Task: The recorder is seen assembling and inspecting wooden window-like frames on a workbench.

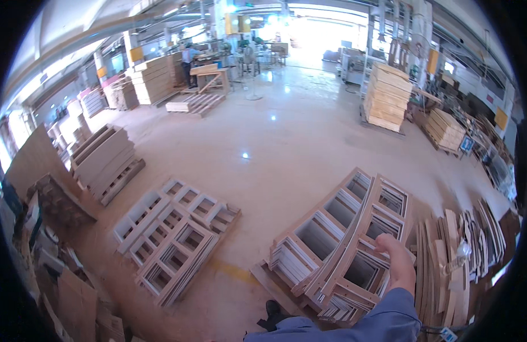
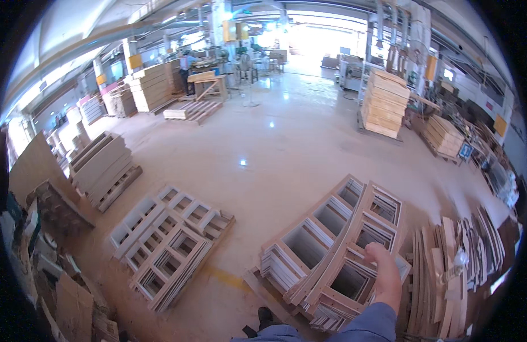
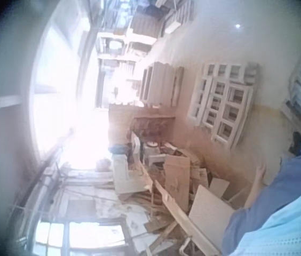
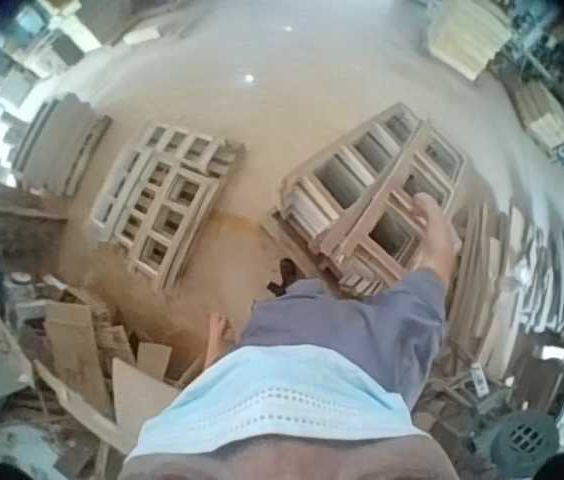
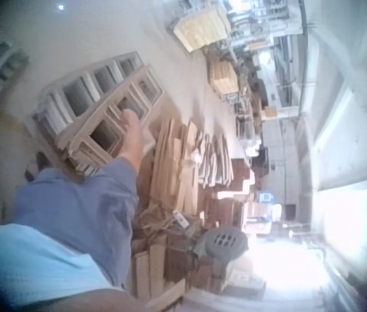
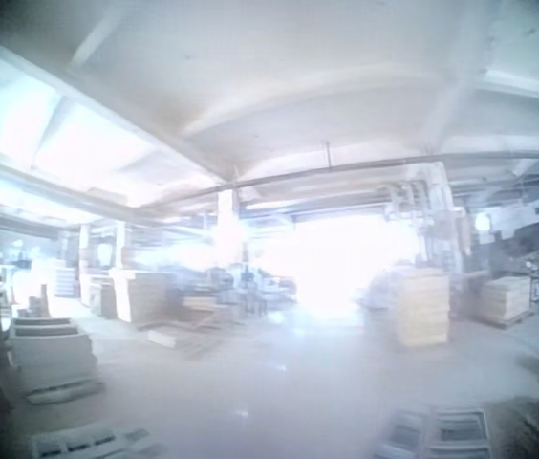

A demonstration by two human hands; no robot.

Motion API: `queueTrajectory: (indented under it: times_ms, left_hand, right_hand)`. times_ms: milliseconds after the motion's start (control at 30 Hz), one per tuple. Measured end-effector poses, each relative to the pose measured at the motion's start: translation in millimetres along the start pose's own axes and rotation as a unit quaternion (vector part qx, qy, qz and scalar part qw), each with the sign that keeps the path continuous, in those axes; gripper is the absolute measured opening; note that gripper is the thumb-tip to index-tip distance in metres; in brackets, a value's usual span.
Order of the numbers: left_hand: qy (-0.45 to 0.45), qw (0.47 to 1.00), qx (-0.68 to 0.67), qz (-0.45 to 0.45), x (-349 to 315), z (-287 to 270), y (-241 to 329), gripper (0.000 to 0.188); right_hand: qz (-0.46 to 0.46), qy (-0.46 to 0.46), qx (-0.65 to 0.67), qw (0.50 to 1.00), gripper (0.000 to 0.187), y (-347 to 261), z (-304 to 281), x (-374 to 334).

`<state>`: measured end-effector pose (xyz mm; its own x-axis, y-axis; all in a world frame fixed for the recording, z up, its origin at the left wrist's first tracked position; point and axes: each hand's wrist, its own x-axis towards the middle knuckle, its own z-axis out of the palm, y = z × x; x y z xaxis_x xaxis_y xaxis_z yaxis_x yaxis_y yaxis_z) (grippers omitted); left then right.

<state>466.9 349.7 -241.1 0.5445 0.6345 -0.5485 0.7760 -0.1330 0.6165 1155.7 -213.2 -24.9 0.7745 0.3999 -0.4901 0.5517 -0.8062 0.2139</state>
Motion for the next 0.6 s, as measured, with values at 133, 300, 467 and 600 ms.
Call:
queueTrajectory:
  times_ms: [133,300,467,600]
  left_hand:
    - [-0.009,0.998,-0.044,-0.054,-50.1,22.3,-32.8,0.041]
    - [-0.043,0.999,0.019,0.002,-121.0,48.4,-11.8,0.039]
    - [-0.244,0.941,-0.073,0.221,-192.7,-5.7,170.5,0.048]
    - [-0.169,0.904,-0.108,0.378,-259.8,-39.1,266.0,0.041]
  right_hand:
    - [-0.057,0.098,0.229,0.967,0.043,-34.4,-55.3,-13.1]
    - [-0.120,0.224,0.396,0.883,0.044,-158.3,-138.0,22.0]
    - [-0.144,0.112,0.666,0.723,0.040,-313.8,-243.6,-17.5]
    - [-0.204,0.053,0.741,0.637,0.037,-459.0,-290.4,-29.4]
